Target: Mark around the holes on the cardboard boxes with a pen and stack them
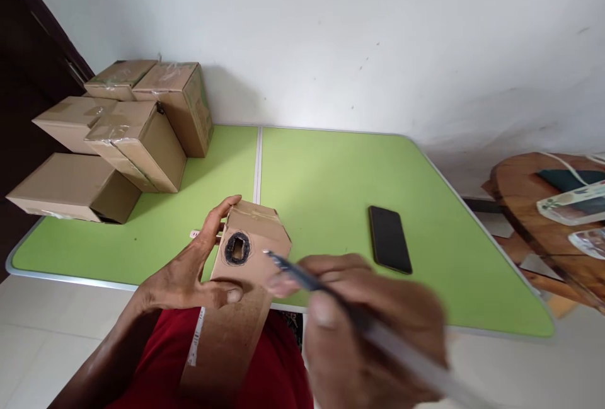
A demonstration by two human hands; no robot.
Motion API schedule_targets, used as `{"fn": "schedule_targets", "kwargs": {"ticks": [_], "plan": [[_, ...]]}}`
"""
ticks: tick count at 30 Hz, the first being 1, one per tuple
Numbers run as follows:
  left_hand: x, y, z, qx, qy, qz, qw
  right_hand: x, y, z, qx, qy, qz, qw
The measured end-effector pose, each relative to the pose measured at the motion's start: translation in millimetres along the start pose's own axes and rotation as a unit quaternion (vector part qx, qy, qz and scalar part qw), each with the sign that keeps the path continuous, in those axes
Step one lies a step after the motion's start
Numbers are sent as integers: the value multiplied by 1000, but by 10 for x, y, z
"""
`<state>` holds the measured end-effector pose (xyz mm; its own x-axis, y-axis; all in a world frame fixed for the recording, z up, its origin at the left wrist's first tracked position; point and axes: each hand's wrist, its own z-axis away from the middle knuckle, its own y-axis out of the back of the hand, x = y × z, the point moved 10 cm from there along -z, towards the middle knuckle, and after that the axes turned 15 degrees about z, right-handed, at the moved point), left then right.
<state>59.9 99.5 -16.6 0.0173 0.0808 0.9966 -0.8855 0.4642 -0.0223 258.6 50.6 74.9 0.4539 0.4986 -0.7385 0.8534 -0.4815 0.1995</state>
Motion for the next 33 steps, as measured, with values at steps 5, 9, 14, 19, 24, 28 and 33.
{"fn": "schedule_targets", "kwargs": {"ticks": [5, 9, 14, 19, 24, 28, 33], "plan": [[58, 42, 41, 8, -11, -6, 1000, -262, -297, 249, 4, 84, -25, 996], [82, 50, 20, 11, -17, -8, 1000, -256, -355, 200, -7, 120, -3, 993], [22, 57, -19, 10, 5, 3, 1000, -203, -341, 225, 2, 105, 22, 994], [3, 61, -21, 10, 5, -6, 1000, -167, -376, 255, -18, 96, 26, 995], [11, 33, -10, 13, 11, -14, 1000, -194, -364, 223, -15, 99, 35, 994], [24, 27, -9, 15, 10, -15, 1000, -204, -372, 201, -30, 92, 27, 995], [6, 33, -1, 19, 20, -18, 999, -239, -349, 190, -37, 103, 31, 994]]}}
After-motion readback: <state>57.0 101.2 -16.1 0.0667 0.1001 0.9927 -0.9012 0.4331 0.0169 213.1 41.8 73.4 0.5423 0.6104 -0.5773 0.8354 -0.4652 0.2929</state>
